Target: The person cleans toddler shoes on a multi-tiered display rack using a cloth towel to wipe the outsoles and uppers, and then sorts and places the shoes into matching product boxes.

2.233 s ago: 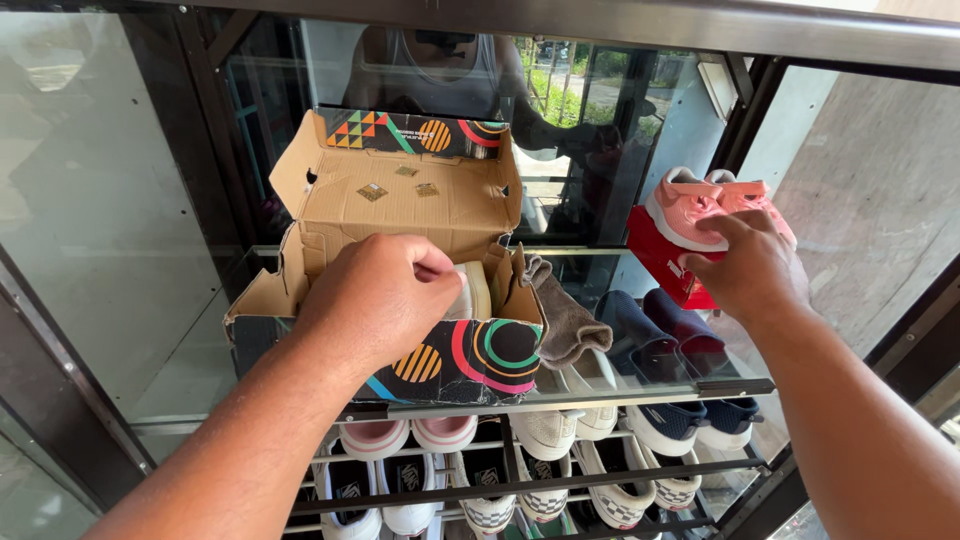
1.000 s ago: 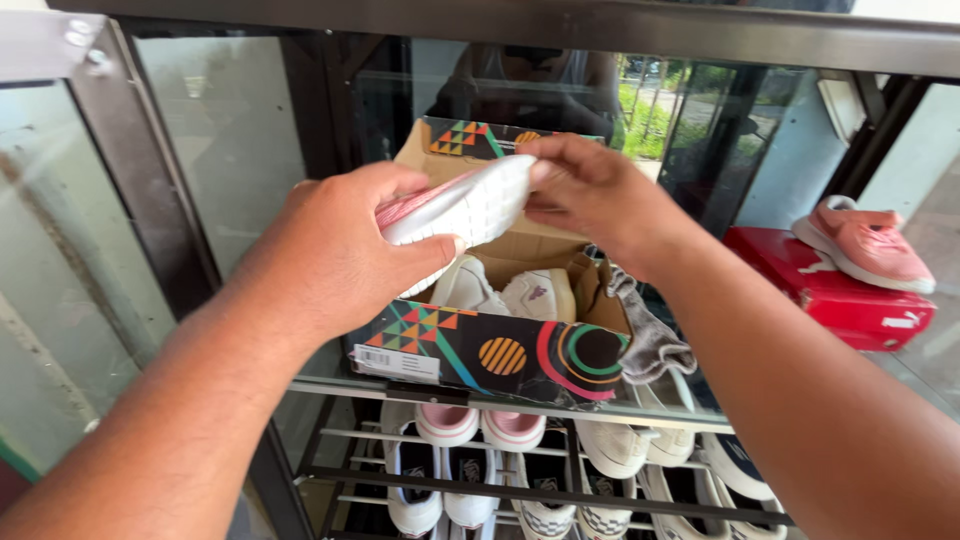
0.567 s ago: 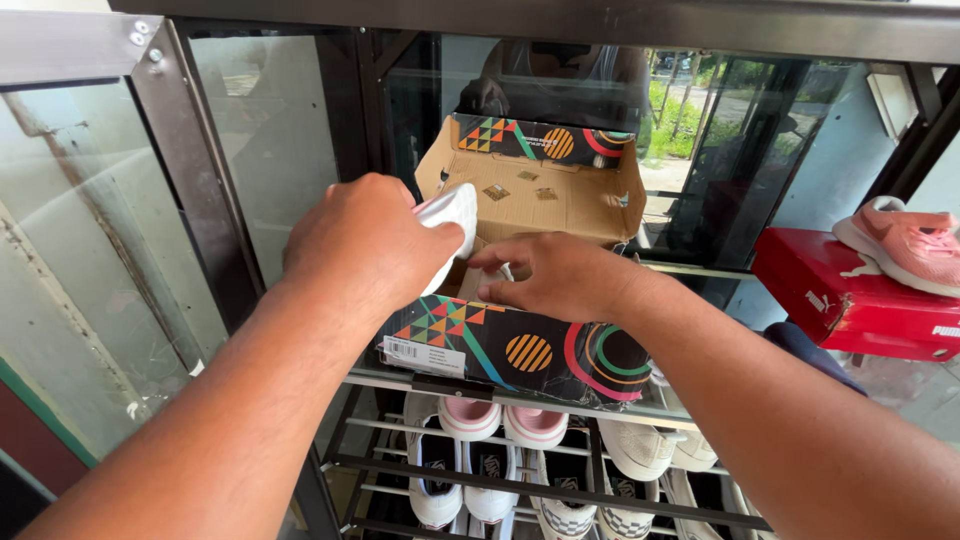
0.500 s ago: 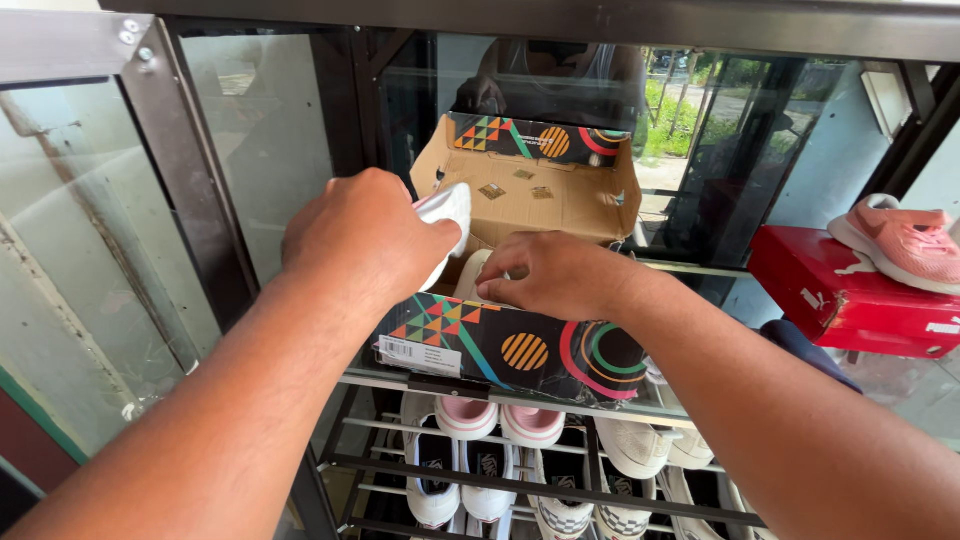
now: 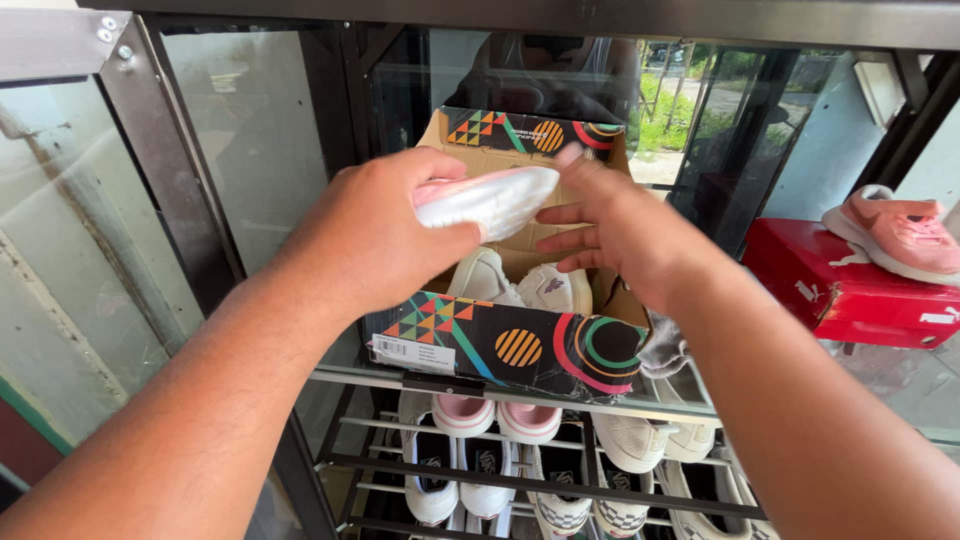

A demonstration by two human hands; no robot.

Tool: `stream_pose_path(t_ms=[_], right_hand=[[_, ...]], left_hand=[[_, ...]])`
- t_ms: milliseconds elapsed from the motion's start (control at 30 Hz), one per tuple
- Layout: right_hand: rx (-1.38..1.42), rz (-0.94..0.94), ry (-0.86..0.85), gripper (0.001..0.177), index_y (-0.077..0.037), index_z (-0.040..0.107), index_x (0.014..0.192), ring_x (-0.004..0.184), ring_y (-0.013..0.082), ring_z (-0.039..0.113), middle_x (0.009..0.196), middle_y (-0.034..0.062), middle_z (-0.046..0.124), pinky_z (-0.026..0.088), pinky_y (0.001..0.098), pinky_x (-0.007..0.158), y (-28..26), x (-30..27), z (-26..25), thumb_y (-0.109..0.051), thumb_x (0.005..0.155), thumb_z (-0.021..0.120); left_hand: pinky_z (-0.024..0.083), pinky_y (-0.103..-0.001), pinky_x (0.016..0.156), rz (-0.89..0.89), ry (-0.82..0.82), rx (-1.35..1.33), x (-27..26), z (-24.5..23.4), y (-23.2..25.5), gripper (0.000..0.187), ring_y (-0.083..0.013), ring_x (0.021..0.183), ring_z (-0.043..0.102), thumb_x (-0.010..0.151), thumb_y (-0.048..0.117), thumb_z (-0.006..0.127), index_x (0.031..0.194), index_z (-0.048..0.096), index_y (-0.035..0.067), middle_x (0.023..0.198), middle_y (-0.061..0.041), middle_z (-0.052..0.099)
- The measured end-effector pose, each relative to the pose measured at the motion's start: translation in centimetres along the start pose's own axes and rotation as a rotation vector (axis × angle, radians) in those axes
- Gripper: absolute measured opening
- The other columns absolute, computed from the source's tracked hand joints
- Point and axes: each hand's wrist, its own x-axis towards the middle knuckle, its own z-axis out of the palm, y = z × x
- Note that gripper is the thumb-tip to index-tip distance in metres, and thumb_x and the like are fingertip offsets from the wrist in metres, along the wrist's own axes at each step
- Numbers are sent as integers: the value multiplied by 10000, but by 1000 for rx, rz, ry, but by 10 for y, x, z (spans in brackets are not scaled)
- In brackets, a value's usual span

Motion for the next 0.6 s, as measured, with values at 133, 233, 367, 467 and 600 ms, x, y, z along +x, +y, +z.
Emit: stream_pose_path(t_ms=[133, 233, 367, 467, 600], right_hand=[[157, 26, -37, 661, -104, 531, 1354, 1015, 281, 705, 1187, 142, 670, 560, 401, 836, -1, -6, -17, -593, 911, 505], [152, -14, -188, 570, -91, 599, 1337, 1045, 220, 703, 1209, 102, 720, 567, 380, 888, 9, -10, -31, -479, 919, 576], [332, -158, -113, 442, -26, 616, 1319, 1064, 221, 651, 1212, 103, 678, 524, 381, 947, 26, -20, -61, -326, 993, 624], [357, -273, 19, 398, -21, 613, 1300, 1110, 207, 636, 1249, 90, 674, 524, 381, 1014, 38, -35, -94, -267, 989, 634], [311, -347, 313, 442, 28, 534, 1334, 1188, 190, 643, 1291, 99, 654, 546, 368, 1043, 57, -63, -133, -241, 1000, 643]], left_hand=[[609, -340, 795, 83, -9, -200, 1, 17, -2, 555, -230, 958, 787, 723, 238, 796, 1248, 666, 112, 1162, -94, 754], [572, -338, 917, 295, 47, -196, 8, 31, 0, 518, -237, 1067, 749, 751, 199, 826, 1231, 677, 76, 1165, -131, 750], [554, -373, 956, 535, 85, -285, 15, 43, 0, 628, -275, 1161, 687, 793, 289, 845, 1300, 600, 11, 1262, -181, 689], [512, -409, 973, 535, 97, -315, 27, 50, -5, 700, -314, 1230, 608, 857, 380, 837, 1362, 561, -19, 1325, -224, 633], [582, -346, 952, 59, -156, -210, 43, 54, -19, 549, -196, 1097, 749, 826, 464, 770, 1191, 710, 58, 1175, -118, 763]])
